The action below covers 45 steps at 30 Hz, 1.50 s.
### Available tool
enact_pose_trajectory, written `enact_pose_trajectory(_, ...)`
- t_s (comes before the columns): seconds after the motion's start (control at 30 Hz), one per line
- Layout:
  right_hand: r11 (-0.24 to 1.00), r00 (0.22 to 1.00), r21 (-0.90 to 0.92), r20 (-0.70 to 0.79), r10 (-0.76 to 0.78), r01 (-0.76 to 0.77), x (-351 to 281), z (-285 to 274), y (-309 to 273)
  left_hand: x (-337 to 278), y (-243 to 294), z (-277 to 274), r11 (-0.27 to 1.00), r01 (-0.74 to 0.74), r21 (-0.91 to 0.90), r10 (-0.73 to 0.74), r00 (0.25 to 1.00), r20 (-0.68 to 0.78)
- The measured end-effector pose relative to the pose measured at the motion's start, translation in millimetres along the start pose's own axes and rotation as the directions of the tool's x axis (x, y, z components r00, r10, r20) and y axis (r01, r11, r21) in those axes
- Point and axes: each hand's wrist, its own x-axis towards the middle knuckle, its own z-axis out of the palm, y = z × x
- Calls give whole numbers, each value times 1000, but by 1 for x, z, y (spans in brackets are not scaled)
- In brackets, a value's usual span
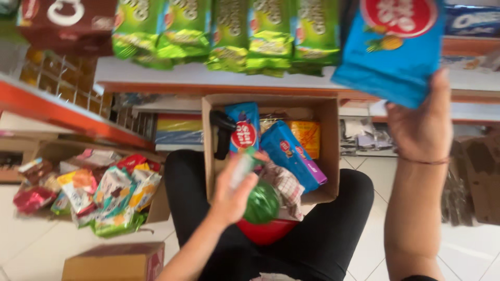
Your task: The person scans various snack packages with a handheld scanner, wipes individual items using a cloth and a spray bottle, and then organizes the packages on store shelves.
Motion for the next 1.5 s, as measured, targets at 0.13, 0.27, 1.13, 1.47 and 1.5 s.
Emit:
enact_pose_trajectory(0.13, 989, 986, -104, 144, -89, 105, 2, 1, 9, 0, 11, -60, 952, -180, 247, 230, 954, -190)
enact_pose_trajectory(0.27, 939, 983, -298, 116, -144, 172, -13, -14, 22, 24, 5, -126, 665, -110, 739, 480, 820, -311)
enact_pose_trajectory(1.13, 783, 820, -411, 133, 557, -466, -64, 156, 291, 140, -76, -253, 664, 164, 729, 252, 870, -424)
enact_pose_trajectory(1.47, 650, 805, -686, 157, 572, -328, -67, 111, 297, 109, -59, -287, 688, 199, 698, 378, 723, -578)
enact_pose_trajectory(1.5, 648, 809, -684, 143, 570, -335, -66, 105, 296, 105, -54, -280, 726, 131, 675, 386, 735, -557)
